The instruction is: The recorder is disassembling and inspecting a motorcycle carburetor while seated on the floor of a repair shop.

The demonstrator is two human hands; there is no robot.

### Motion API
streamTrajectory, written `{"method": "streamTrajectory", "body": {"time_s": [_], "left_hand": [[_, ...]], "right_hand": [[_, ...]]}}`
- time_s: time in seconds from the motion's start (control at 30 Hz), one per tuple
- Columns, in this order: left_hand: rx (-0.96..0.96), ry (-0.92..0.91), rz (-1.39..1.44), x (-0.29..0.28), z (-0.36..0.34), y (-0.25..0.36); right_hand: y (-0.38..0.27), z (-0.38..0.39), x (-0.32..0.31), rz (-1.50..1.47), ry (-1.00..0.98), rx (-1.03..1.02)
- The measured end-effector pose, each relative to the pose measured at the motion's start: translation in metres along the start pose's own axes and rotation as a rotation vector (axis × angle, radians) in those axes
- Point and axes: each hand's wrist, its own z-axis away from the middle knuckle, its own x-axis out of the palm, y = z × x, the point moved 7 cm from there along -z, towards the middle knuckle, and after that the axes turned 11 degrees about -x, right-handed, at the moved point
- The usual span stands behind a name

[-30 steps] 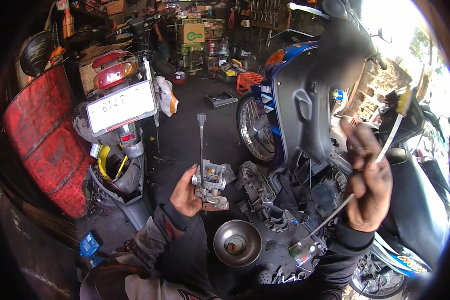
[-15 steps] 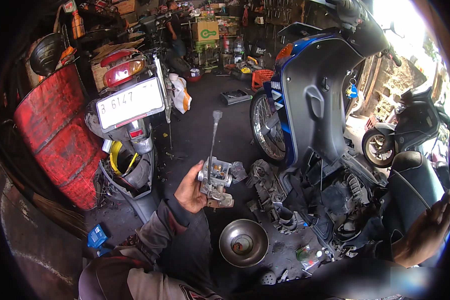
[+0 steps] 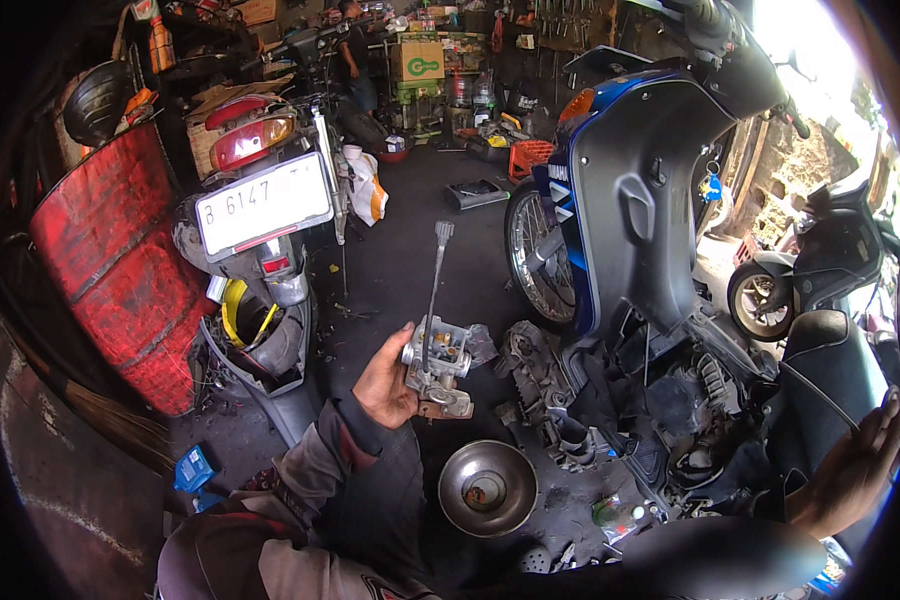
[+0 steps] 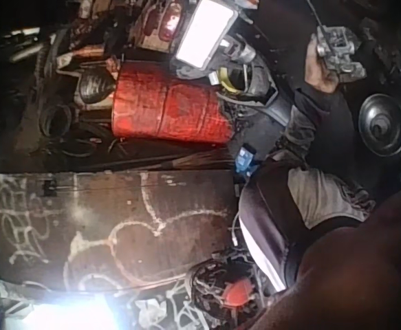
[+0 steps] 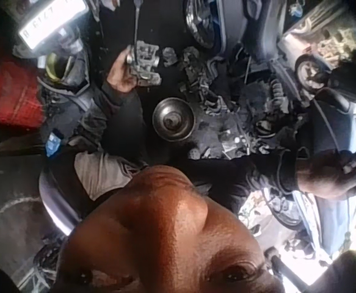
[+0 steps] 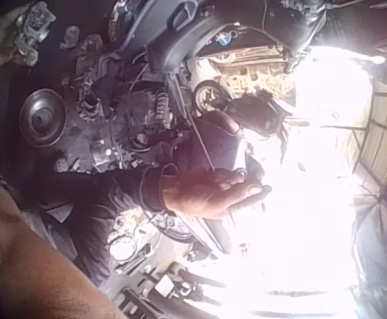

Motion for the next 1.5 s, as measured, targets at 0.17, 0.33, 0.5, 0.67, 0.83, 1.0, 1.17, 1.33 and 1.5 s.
{"method": "streamTrajectory", "body": {"time_s": [0.17, 0.33, 0.5, 0.67, 0.83, 1.0, 1.17, 1.33, 1.5], "left_hand": [[0.001, -0.017, 0.008, -0.003, 0.002, -0.001], [0.022, 0.004, 0.001, -0.007, 0.001, 0.001], [0.02, -0.018, -0.012, -0.005, 0.003, 0.002], [0.013, -0.002, -0.015, -0.005, 0.002, 0.001], [0.011, 0.007, -0.015, -0.006, 0.001, 0.0], [0.008, -0.019, -0.009, -0.008, -0.004, -0.001], [0.033, 0.023, -0.017, -0.012, 0.0, 0.001], [-0.001, -0.005, -0.009, -0.01, -0.001, 0.0], [-0.007, -0.017, -0.023, -0.006, -0.004, -0.001]], "right_hand": [[-0.011, 0.009, 0.009, 0.049, -0.09, -0.061], [-0.004, 0.007, 0.005, -0.024, -0.12, -0.021], [-0.005, 0.002, -0.004, 0.079, -0.149, -0.053], [-0.011, 0.015, 0.009, 0.076, -0.102, -0.024], [-0.002, 0.01, 0.004, -0.014, -0.169, 0.035], [0.005, 0.004, 0.002, 0.01, -0.203, 0.018], [-0.002, 0.041, 0.068, 0.144, -0.325, 0.054], [0.025, 0.061, 0.088, -0.029, -0.42, 0.173], [0.033, 0.095, 0.124, -0.156, -0.543, 0.293]]}}
